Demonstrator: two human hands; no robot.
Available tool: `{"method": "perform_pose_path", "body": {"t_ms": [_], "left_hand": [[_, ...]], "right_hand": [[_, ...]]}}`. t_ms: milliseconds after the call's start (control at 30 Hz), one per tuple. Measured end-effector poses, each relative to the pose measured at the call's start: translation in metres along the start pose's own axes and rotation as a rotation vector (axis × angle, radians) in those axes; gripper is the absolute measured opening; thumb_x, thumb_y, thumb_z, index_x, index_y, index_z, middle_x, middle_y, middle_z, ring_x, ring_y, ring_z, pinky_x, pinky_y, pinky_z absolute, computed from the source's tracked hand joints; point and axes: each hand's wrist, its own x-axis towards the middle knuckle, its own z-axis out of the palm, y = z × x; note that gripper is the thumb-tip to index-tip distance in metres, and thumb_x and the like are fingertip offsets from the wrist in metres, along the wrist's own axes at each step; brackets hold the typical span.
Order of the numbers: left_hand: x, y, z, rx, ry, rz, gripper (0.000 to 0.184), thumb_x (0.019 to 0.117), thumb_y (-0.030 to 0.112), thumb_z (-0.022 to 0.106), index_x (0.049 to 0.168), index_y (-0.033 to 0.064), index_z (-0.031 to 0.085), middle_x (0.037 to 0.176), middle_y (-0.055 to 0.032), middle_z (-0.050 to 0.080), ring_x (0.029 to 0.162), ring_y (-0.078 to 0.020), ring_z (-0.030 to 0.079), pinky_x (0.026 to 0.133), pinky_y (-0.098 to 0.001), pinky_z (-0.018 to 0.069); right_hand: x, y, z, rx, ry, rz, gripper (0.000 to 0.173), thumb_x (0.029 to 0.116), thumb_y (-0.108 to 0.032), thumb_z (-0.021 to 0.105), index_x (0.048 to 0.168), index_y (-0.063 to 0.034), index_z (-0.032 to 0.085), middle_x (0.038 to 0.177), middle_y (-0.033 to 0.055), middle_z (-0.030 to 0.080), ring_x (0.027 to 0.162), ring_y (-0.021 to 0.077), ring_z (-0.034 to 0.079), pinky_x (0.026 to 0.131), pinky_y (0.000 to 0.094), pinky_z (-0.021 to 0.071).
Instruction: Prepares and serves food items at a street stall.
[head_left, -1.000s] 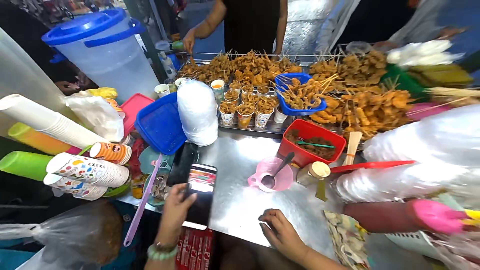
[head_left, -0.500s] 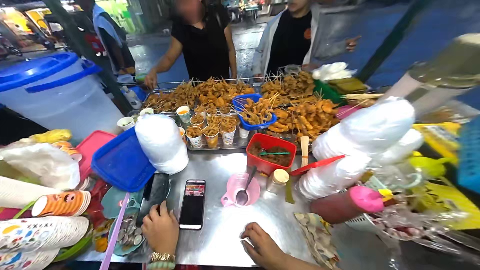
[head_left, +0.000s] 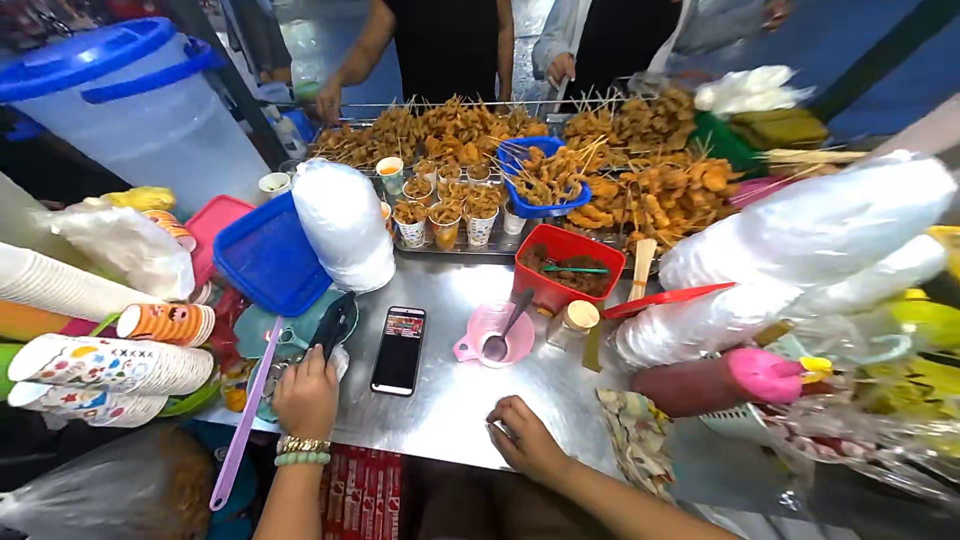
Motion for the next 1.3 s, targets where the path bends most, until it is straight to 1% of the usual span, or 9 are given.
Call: {"method": "perform_pose_path", "body": {"t_ms": [200, 433, 567, 767, 1000, 1100, 1200, 1267, 1300], "left_hand": [[0.006, -0.006, -0.03, -0.283, -0.051, -0.147, 0.032, 0.1023, 0.021, 0.061, 0.12, -0.0031, 0.072, 0.111, -0.0275, 0.073, 0.105, -0.0475, 0.07, 0.093, -0.0662, 0.0498], [-0.011, 0.01, -0.034, -0.437, 0.23, 0.024, 0.029, 0.0973, 0.009, 0.061, 0.116, -0.0102, 0.071, 0.11, -0.0264, 0.074, 0.104, -0.0399, 0.073, 0.096, -0.0501, 0.0548], [-0.036, 0.047, -0.039, -0.552, 0.193, 0.079, 0.029, 0.096, 0.011, 0.062, 0.112, -0.011, 0.072, 0.102, -0.0241, 0.075, 0.094, -0.0323, 0.075, 0.088, -0.0422, 0.0593], [-0.084, 0.099, 0.008, -0.641, 0.171, 0.182, 0.028, 0.0951, 0.016, 0.063, 0.105, -0.0079, 0.075, 0.095, -0.0172, 0.078, 0.085, -0.0246, 0.077, 0.081, -0.0354, 0.0616], [-0.084, 0.119, 0.065, -0.34, 0.259, 0.306, 0.028, 0.0898, 0.002, 0.057, 0.11, -0.0026, 0.077, 0.113, -0.0155, 0.076, 0.108, -0.0342, 0.073, 0.094, -0.0455, 0.0582], [-0.072, 0.129, 0.054, -0.351, -0.084, 0.249, 0.037, 0.0883, -0.002, 0.062, 0.124, -0.0032, 0.071, 0.132, -0.0198, 0.068, 0.128, -0.0473, 0.059, 0.107, -0.0596, 0.0469], [-0.052, 0.126, 0.027, -0.403, -0.591, 0.23, 0.063, 0.0986, 0.045, 0.062, 0.147, 0.0056, 0.055, 0.163, -0.0185, 0.035, 0.153, -0.0499, 0.018, 0.121, -0.0703, 0.0101], [-0.045, 0.114, 0.016, -0.48, -0.556, 0.255, 0.079, 0.0914, 0.067, 0.06, 0.148, 0.0118, 0.056, 0.166, -0.018, 0.03, 0.155, -0.0489, 0.014, 0.119, -0.0745, 0.0053], [-0.041, 0.104, 0.011, -0.557, -0.413, 0.24, 0.074, 0.0917, 0.065, 0.06, 0.142, 0.0113, 0.062, 0.162, -0.0189, 0.038, 0.152, -0.0489, 0.023, 0.119, -0.074, 0.0107]], "right_hand": [[0.003, -0.001, 0.001, 0.03, -0.008, 0.041, 0.019, 0.0956, -0.019, 0.061, 0.098, -0.004, 0.073, 0.1, 0.0135, 0.066, 0.084, 0.0151, 0.066, 0.075, 0.0228, 0.0567], [0.003, -0.001, 0.0, 0.005, -0.014, 0.016, 0.02, 0.0952, -0.019, 0.06, 0.098, -0.0046, 0.073, 0.098, 0.0127, 0.066, 0.083, 0.0155, 0.065, 0.075, 0.0227, 0.0557], [0.004, -0.001, 0.0, -0.025, -0.034, -0.001, 0.02, 0.0948, -0.02, 0.06, 0.098, -0.0054, 0.073, 0.099, 0.0128, 0.068, 0.088, 0.0187, 0.067, 0.078, 0.0275, 0.0573], [0.003, 0.002, 0.002, -0.035, -0.021, -0.02, 0.019, 0.0942, -0.019, 0.06, 0.096, -0.0056, 0.073, 0.098, 0.0124, 0.068, 0.092, 0.0203, 0.068, 0.082, 0.0289, 0.0574], [0.003, 0.004, 0.003, -0.063, -0.013, -0.029, 0.02, 0.0925, -0.021, 0.06, 0.094, -0.0076, 0.074, 0.098, 0.0102, 0.068, 0.09, 0.017, 0.067, 0.081, 0.0253, 0.0565], [0.003, 0.004, 0.003, -0.069, -0.005, -0.03, 0.021, 0.0925, -0.022, 0.059, 0.094, -0.0079, 0.075, 0.097, 0.0094, 0.068, 0.089, 0.0154, 0.067, 0.08, 0.0239, 0.056], [0.003, 0.005, 0.002, -0.069, -0.001, -0.025, 0.022, 0.0925, -0.022, 0.059, 0.094, -0.0081, 0.076, 0.097, 0.0096, 0.068, 0.089, 0.0142, 0.066, 0.08, 0.0229, 0.0558], [0.003, 0.006, 0.003, -0.069, 0.006, -0.029, 0.022, 0.0919, -0.022, 0.059, 0.093, -0.008, 0.076, 0.096, 0.0098, 0.068, 0.088, 0.0139, 0.066, 0.079, 0.0227, 0.0553], [0.003, 0.007, 0.003, -0.068, 0.008, -0.037, 0.022, 0.0915, -0.022, 0.06, 0.093, -0.0079, 0.076, 0.096, 0.0098, 0.068, 0.088, 0.014, 0.066, 0.08, 0.0229, 0.0554]]}}
